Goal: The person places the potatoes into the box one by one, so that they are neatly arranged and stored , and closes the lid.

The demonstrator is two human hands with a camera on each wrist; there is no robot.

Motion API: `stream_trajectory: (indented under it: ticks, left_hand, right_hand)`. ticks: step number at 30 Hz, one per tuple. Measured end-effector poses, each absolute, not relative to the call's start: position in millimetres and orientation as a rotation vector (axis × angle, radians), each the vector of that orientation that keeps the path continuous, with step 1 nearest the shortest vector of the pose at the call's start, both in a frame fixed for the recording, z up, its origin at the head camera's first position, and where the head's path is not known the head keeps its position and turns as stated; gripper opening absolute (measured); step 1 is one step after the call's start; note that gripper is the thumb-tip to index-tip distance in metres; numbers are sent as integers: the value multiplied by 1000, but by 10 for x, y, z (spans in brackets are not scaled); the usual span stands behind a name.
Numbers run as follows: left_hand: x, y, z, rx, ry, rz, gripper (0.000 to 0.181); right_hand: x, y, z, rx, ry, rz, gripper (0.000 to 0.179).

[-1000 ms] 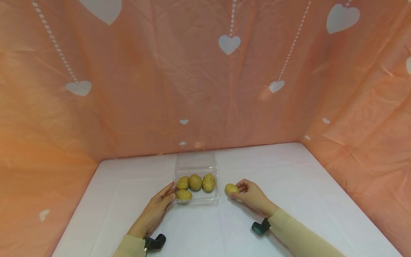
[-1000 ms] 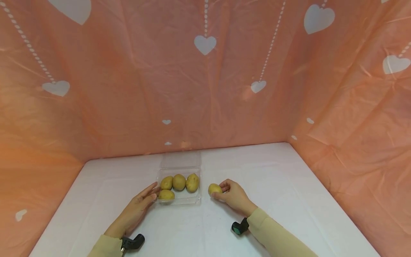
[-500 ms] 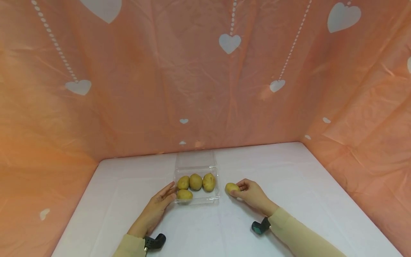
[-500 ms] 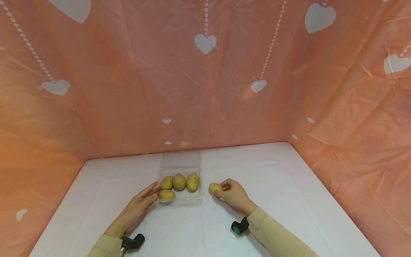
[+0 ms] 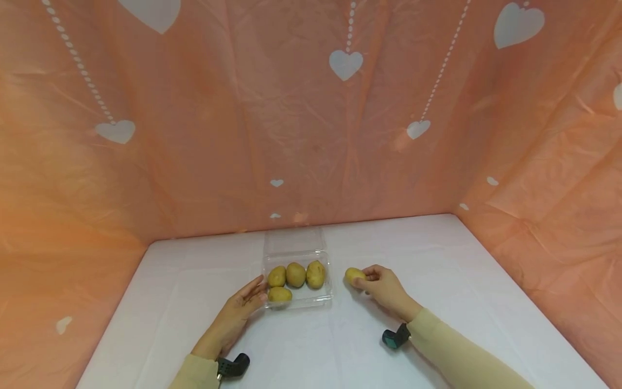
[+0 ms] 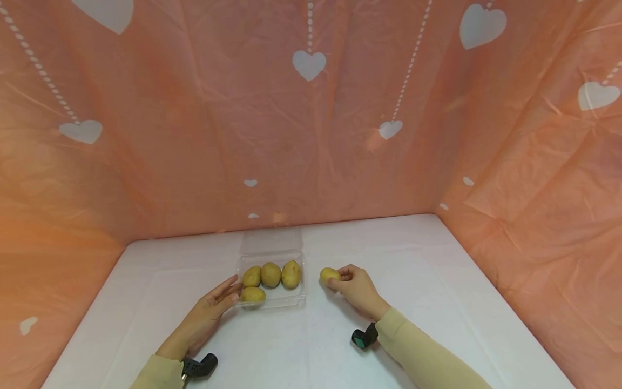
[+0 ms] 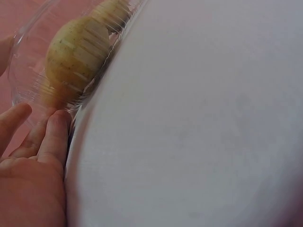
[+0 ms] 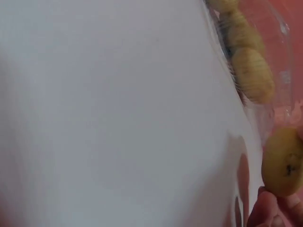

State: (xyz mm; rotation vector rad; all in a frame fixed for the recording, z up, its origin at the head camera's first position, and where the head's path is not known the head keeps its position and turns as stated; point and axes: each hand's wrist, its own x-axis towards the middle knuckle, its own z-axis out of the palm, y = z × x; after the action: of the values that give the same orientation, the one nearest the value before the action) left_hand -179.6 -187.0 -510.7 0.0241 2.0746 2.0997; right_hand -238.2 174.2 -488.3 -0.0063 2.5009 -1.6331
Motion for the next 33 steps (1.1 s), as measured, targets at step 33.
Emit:
stream_trajectory:
  ticks: [33]
  left_hand:
    - [-1780, -1869, -5090, 37, 2042, 2131, 67]
  right_hand:
    - [-2388, 999, -4666, -923, 2865, -1251, 32]
